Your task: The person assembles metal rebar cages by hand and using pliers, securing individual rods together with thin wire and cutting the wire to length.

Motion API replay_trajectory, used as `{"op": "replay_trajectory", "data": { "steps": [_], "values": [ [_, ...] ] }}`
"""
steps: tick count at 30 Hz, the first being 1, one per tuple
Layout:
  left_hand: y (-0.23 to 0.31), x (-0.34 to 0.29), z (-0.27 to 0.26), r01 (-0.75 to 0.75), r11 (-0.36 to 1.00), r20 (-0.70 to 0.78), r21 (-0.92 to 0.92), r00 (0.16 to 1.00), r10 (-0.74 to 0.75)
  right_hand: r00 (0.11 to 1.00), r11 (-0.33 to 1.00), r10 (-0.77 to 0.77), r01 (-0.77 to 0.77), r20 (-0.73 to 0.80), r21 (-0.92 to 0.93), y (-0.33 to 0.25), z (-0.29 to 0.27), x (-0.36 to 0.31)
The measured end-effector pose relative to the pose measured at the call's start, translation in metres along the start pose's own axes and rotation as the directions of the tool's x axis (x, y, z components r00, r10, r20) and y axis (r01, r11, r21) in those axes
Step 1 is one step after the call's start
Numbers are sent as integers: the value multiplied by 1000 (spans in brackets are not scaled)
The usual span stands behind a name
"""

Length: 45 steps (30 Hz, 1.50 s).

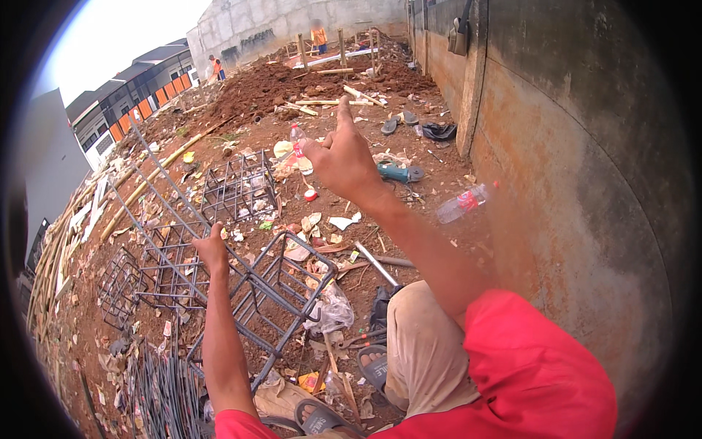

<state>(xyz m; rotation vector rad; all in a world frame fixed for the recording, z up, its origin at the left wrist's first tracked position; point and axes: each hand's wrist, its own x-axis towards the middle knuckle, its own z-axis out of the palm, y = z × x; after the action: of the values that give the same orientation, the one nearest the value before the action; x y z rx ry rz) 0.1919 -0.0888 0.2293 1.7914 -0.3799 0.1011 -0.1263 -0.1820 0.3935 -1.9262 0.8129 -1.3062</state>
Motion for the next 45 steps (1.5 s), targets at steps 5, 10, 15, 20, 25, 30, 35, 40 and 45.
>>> {"op": "replay_trajectory", "data": {
  "steps": [5,10,15,20,25,30,35,40,45],
  "values": [
    [-9,12,-1,30,999,-12,22,999,-30,996,999,30,-26,84,-41,-10,6,-8],
    [-6,7,3,19,1000,6,1,1000,-19,993,995,68,-60,98,-82,-12,0,-9],
    [-10,13,3,13,1000,0,24,1000,-13,994,997,45,-38,95,-68,-7,1,-9],
    [-10,10,4,-11,1000,-20,17,1000,12,999,1000,-13,13,35,-12,-1,5,-10],
    [-6,7,-1,-18,1000,-38,16,999,19,999,999,25,-24,44,-33,-4,4,-11],
    [7,-6,-1,53,998,67,-36,996,-50,999,998,14,-10,52,-67,7,1,-9],
    [-7,22,-8,-1,999,-20,32,1000,2,994,998,24,-17,110,-62,-8,7,-1],
    [1,1,11,32,999,32,36,999,-33,999,993,-8,14,49,-117,12,2,-7],
    [-5,20,-6,-24,1000,5,6,1000,24,998,997,-32,36,48,-72,1,10,-4]
  ]
}}
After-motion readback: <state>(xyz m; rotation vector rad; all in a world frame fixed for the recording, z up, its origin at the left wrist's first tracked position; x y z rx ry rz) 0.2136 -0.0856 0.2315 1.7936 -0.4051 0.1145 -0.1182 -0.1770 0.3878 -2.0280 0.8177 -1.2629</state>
